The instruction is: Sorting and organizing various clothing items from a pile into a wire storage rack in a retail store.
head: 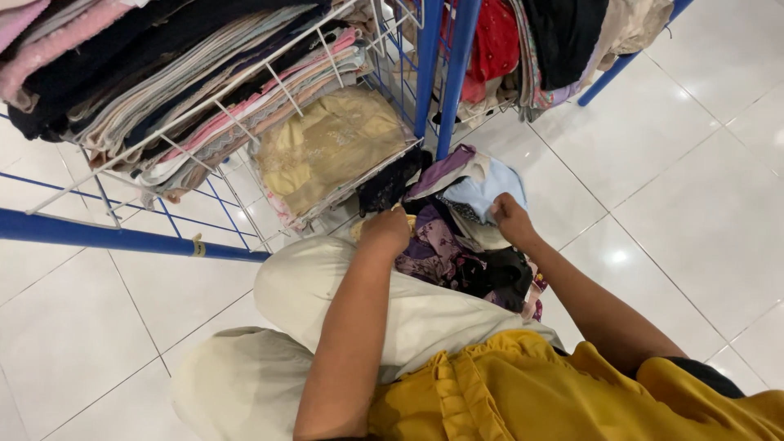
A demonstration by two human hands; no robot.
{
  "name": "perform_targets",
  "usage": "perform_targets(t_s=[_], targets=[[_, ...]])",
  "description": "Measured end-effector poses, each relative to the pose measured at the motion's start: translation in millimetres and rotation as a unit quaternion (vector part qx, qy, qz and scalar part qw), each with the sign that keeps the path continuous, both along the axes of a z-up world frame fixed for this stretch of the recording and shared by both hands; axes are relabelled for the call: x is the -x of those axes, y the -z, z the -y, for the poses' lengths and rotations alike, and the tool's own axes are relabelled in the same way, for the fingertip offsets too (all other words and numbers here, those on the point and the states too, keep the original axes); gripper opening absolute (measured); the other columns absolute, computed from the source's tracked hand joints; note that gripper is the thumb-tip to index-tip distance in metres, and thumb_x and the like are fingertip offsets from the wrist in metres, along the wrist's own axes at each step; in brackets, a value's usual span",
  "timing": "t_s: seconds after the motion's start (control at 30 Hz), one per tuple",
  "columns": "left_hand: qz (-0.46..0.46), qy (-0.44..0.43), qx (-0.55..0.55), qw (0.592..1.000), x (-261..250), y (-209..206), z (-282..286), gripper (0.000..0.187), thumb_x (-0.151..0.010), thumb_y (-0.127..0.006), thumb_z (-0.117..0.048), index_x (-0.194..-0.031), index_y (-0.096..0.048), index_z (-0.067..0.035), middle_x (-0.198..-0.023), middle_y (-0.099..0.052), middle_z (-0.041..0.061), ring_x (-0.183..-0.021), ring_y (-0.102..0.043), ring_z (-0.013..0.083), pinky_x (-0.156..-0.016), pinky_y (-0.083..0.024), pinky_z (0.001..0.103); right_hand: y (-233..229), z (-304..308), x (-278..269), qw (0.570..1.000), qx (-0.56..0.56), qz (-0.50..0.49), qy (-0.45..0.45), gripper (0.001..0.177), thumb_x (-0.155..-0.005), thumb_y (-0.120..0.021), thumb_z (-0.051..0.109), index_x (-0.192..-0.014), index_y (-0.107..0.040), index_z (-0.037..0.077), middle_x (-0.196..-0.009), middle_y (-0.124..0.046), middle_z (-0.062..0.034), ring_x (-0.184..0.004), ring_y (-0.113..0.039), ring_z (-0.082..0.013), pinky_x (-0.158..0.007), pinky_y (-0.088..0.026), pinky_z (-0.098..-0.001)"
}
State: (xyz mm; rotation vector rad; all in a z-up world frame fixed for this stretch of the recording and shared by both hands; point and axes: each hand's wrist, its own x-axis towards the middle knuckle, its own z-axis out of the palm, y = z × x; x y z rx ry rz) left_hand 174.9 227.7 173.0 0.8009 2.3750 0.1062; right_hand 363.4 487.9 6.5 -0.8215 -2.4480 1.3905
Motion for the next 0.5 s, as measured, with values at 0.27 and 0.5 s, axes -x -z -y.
perform_targets(t_s=[0.27,0.5], targets=[[0.018,0.009,0.04,0.999,-1.2,-7.9,-4.1,0.044,-0.095,-0.068,-0.03,-0.131,-0.059,-0.006,-0.13,-0.067,0.018,-0.119,-0.066,0.0353,-0.095,-0.055,0.048,-92.7,-13.0,41.3,0.955,0.287,-0.072,0.036,0.011,-0.106,-0.061,0.017,-0.101,-0.054,0.01,-0.08,-0.05,0.0036,-0.068,-0.043,-0.0066,-0.059,-0.036,-0.0254],[0.012,-0.035,-0.192,0.981,-7.8,-39.8,-1.2,0.099,-0.08,-0.084,-0.041,-0.153,-0.028,-0.003,-0.143,-0.051,0.027,-0.131,-0.051,0.0427,-0.106,-0.044,0.049,-234.1,20.3,55.2,0.836,0.522,-0.125,-0.114,0.011,-0.102,-0.065,0.014,-0.104,-0.057,0.006,-0.09,-0.065,-0.0006,-0.077,-0.061,-0.0092,-0.071,-0.051,-0.0244]])
